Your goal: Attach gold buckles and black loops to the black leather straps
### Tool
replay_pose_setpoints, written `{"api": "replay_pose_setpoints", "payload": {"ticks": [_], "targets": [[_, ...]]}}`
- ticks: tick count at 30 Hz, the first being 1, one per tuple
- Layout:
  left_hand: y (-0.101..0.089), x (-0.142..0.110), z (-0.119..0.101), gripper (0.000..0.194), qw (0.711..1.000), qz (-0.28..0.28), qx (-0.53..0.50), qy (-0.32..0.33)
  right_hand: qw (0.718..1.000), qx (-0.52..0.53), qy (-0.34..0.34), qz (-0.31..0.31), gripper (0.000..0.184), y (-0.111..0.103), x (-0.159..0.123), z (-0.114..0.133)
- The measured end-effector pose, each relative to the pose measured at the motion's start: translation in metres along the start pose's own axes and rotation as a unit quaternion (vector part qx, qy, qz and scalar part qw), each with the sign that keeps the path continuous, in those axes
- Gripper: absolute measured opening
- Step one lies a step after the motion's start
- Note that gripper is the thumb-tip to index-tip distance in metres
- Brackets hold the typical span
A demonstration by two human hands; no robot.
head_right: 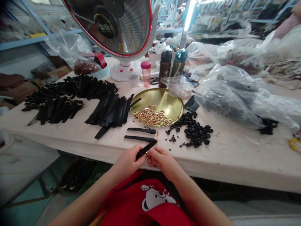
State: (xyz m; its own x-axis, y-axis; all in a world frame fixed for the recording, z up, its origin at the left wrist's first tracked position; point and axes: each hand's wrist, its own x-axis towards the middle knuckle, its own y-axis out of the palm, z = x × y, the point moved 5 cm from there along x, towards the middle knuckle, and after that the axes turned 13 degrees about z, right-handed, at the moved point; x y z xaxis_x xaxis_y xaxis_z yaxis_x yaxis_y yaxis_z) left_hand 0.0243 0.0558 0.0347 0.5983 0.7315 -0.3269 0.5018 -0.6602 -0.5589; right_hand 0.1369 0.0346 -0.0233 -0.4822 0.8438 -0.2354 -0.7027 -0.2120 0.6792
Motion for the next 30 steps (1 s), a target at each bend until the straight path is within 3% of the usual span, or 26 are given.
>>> {"api": "replay_pose_setpoints", "payload": {"ticks": [5, 8, 11, 19, 24, 30], "targets": [[0.000, 0.001, 0.008, 0.024, 1.000, -0.018, 0.010, -0.010, 0.995, 0.099, 0.022, -0.027, 0.015, -0.006, 0.002, -0.003], [-0.003, -0.001, 0.011, 0.028, 0.999, -0.032, -0.003, -0.009, 0.984, 0.159, -0.015, -0.080, 0.015, -0.016, 0.004, 0.001], [0.001, -0.001, 0.017, 0.027, 1.000, -0.007, -0.009, -0.021, 0.971, 0.194, -0.050, -0.127, 0.015, -0.023, 0.005, 0.002], [0.011, 0.005, 0.029, 0.025, 0.999, 0.017, -0.016, -0.047, 0.978, 0.132, -0.062, -0.149, 0.017, -0.014, 0.007, -0.002], [0.013, 0.004, 0.022, 0.026, 1.000, 0.007, -0.025, -0.017, 0.973, 0.121, -0.102, -0.170, 0.025, -0.010, 0.005, 0.002], [0.015, -0.002, 0.014, 0.021, 1.000, 0.009, 0.002, -0.005, 0.981, 0.107, -0.080, -0.144, 0.022, 0.000, 0.000, -0.005]]}}
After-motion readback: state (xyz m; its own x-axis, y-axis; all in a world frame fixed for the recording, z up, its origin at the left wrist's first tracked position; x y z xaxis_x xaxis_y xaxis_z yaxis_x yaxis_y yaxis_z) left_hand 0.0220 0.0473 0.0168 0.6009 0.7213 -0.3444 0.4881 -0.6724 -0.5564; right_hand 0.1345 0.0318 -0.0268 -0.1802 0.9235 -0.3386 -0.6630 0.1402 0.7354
